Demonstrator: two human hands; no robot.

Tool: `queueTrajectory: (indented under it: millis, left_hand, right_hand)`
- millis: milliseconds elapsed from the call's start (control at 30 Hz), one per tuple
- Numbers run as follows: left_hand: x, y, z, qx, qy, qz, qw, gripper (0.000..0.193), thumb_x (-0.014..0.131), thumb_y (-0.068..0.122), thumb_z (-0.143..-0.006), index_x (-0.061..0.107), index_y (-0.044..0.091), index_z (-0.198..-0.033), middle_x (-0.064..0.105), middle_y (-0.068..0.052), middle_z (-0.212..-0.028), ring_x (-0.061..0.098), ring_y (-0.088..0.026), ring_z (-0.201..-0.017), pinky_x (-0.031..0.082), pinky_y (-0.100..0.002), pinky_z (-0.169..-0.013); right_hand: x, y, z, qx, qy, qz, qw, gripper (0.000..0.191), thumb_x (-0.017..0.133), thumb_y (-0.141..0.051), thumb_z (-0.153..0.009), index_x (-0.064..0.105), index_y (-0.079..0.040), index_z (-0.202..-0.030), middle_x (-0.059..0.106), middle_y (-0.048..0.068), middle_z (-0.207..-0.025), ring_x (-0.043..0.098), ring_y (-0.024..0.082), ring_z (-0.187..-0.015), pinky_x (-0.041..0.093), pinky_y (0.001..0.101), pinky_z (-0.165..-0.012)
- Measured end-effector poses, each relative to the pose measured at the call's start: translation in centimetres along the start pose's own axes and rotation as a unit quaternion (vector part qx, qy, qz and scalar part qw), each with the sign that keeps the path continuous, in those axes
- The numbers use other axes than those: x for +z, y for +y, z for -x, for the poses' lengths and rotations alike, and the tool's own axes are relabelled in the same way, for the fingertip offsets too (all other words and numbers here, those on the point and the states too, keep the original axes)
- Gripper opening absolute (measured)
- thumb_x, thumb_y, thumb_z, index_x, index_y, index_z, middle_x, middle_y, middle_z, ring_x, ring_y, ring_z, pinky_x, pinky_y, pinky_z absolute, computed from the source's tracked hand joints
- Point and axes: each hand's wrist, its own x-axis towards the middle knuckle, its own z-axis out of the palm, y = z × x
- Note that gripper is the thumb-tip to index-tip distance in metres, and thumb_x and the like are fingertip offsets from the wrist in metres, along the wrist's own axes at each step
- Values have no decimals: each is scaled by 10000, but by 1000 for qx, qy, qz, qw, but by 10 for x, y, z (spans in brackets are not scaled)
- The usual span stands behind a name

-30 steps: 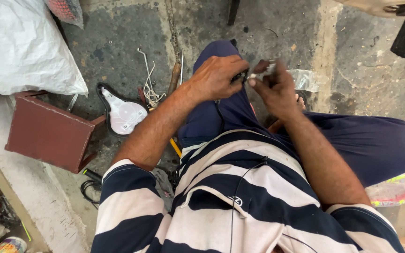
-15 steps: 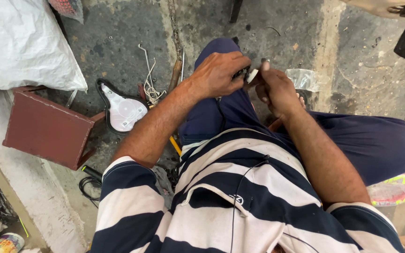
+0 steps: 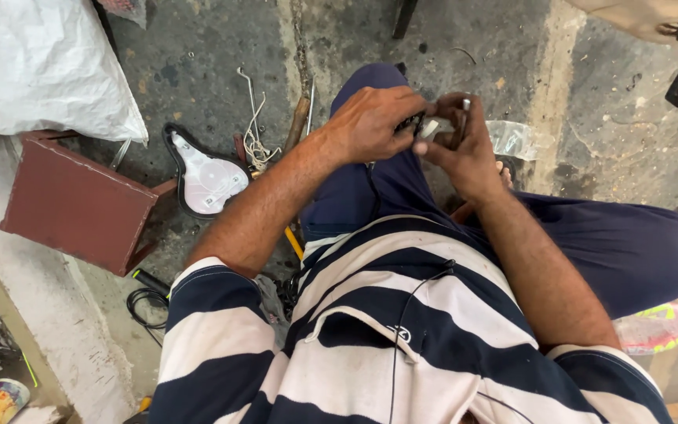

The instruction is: The person sits on the ground removing an old bicycle saddle, working the seat clamp and springs by hand, then uses a screwdriver and pliers to loosen and adjust the saddle mounting hardware and fits the seat onto the mount.

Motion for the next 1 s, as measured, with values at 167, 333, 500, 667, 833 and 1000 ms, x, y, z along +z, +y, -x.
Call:
queueTrajectory:
  millis: [167, 333, 500, 667, 833, 1000]
  left_hand:
    - [1, -1, -1, -22, -16, -7, 1000, 297, 754, 216, -910, 681, 42, -1138, 686, -111, -1003, 700, -319, -834, 551, -432, -687]
    - [2, -2, 1, -7, -7, -8, 1000, 300, 720, 162, -886, 680, 44, -1158, 685, -107, -1019, 700, -319, -854, 558, -424, -700]
    - [2, -2, 3, -9, -4, -13, 1000, 306, 732, 179, -883, 672, 38, -1148, 682, -107, -1007, 700, -321, -860, 554, -429, -700]
    - [2, 0, 4, -17, -3, -11, 1000, 304, 736, 184, -901, 676, 46, -1165, 685, -104, -999, 699, -320, -863, 556, -429, -712]
    - [0, 0, 5, -10, 5, -9, 1000, 337, 747, 183, -887, 669, 40, -1182, 685, -109, -1001, 700, -320, -864, 560, -429, -719]
    - [1, 1, 4, -24, -5, -13, 1000, 327, 732, 148, -881, 681, 49, -1188, 694, -105, -1022, 706, -322, -866, 564, -427, -720]
  right_hand:
    - [2, -3, 2, 37, -23, 2, 999, 260, 672, -166, -1098, 620, 25, -1267, 689, 78, -1046, 681, 131, -866, 560, 252, -736]
    - [7, -11, 7, 79, 5, -77, 994, 376, 624, -254, -1011, 523, -43, -1305, 655, 65, -1070, 689, 139, -888, 453, 214, -645]
    - [11, -9, 8, 10, -2, 65, 998, 323, 687, -170, -1057, 580, 0, -1310, 677, 84, -1095, 570, 127, -886, 443, 230, -706]
    - [10, 0, 6, 135, 31, -119, 983, 291, 579, -247, -1079, 596, -40, -1283, 664, 45, -987, 673, 122, -792, 396, 196, -548]
    - [11, 0, 8, -27, 2, -12, 1000, 291, 718, -4, -1002, 585, 3, -1261, 648, 38, -1116, 649, 115, -990, 562, 251, -879]
    - [13, -7, 10, 112, 46, -49, 991, 253, 574, -153, -1028, 612, -32, -1247, 705, 76, -1012, 667, 165, -845, 448, 253, -668]
